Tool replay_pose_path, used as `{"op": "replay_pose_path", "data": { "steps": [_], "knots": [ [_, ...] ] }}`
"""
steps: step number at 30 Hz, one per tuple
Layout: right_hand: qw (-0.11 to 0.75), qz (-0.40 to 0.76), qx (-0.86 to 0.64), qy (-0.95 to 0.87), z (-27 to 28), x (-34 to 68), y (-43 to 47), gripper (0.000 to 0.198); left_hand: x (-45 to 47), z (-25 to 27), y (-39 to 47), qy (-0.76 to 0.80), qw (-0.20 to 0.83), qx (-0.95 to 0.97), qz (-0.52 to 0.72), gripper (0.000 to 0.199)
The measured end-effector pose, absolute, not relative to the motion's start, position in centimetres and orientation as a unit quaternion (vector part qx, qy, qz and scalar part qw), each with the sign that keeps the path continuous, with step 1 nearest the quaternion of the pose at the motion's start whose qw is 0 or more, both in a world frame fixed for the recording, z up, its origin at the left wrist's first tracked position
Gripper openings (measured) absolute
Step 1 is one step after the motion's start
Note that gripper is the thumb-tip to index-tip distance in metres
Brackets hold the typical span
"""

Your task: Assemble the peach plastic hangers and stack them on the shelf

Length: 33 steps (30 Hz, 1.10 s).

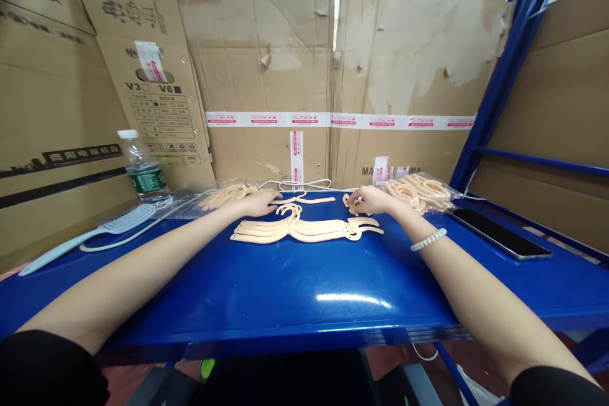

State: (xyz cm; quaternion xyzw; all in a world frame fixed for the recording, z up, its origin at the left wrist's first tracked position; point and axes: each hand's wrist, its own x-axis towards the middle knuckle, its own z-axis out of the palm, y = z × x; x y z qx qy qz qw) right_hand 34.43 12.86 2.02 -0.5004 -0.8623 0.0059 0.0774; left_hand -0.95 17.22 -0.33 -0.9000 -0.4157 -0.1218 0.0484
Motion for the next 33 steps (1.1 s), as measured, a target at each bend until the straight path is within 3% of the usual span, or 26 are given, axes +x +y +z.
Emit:
{"op": "replay_pose_path", "data": {
  "steps": [17, 23, 29, 33],
  "knots": [
    [0.128, -0.056, -0.426, -0.894, 0.5, 33.5, 13.8, 0.02, 0.2, -1.6, 18.3, -0.42, 0.067, -0.887, -0.181, 0.028],
    [0.332, -0.101, -0.465, -0.815, 1.1, 33.2, 13.3, 0.024, 0.2, 0.1, 16.5, -0.433, 0.08, -0.862, -0.252, 0.028],
    [0.597, 0.213, -0.441, -0.635, 2.6, 31.9, 12.1, 0.03, -0.5, 2.7, 12.6, -0.433, 0.083, -0.838, -0.323, 0.023],
    [0.662, 0.327, -0.374, -0.561, 3.1, 30.1, 9.4, 0.032, -1.7, 2.9, 9.0, -0.394, 0.066, -0.843, -0.361, 0.019]
  ]
}}
